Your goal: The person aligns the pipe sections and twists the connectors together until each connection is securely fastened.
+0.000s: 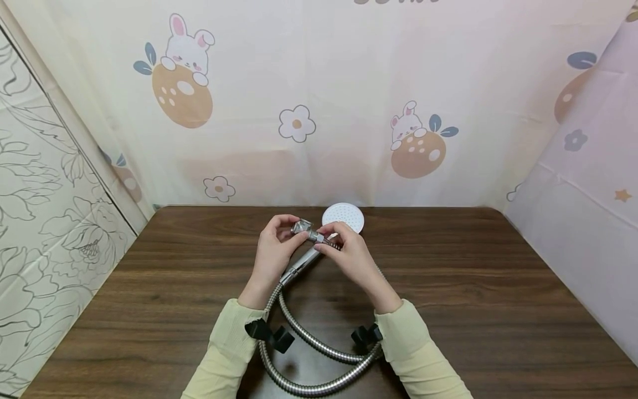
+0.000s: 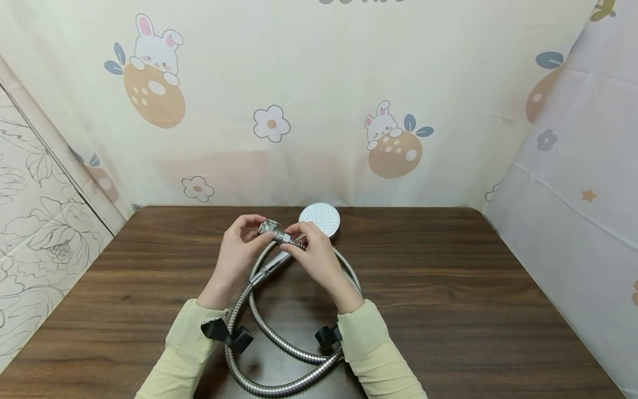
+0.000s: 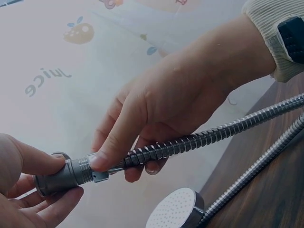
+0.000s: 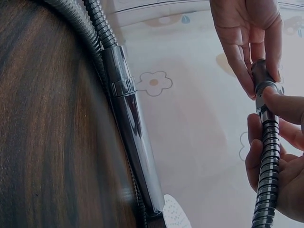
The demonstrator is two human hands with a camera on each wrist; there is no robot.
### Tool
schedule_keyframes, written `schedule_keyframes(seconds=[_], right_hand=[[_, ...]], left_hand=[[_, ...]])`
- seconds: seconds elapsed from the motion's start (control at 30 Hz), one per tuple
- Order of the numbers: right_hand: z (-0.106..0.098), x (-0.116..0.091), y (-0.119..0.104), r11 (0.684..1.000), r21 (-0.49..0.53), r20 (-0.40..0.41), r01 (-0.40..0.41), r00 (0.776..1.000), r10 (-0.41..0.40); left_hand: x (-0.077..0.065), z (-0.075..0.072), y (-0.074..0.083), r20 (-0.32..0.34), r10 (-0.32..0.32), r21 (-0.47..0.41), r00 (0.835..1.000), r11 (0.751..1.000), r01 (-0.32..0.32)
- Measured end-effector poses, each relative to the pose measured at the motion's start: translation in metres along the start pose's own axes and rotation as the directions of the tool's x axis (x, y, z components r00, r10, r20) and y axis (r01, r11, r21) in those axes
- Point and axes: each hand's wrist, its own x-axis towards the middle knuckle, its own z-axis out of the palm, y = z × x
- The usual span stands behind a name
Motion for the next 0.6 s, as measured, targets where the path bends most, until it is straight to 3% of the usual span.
schedule_keyframes(seconds=[0.6], right_hand=[[0.0007,0.0,-0.0013,0.997,0.069,0.053,-0.032,0.998,0.028]], left_hand=[[-0.0018,-0.0016,-0.0001,0.005,0.007,0.001,1.0,1.0,-0.007]])
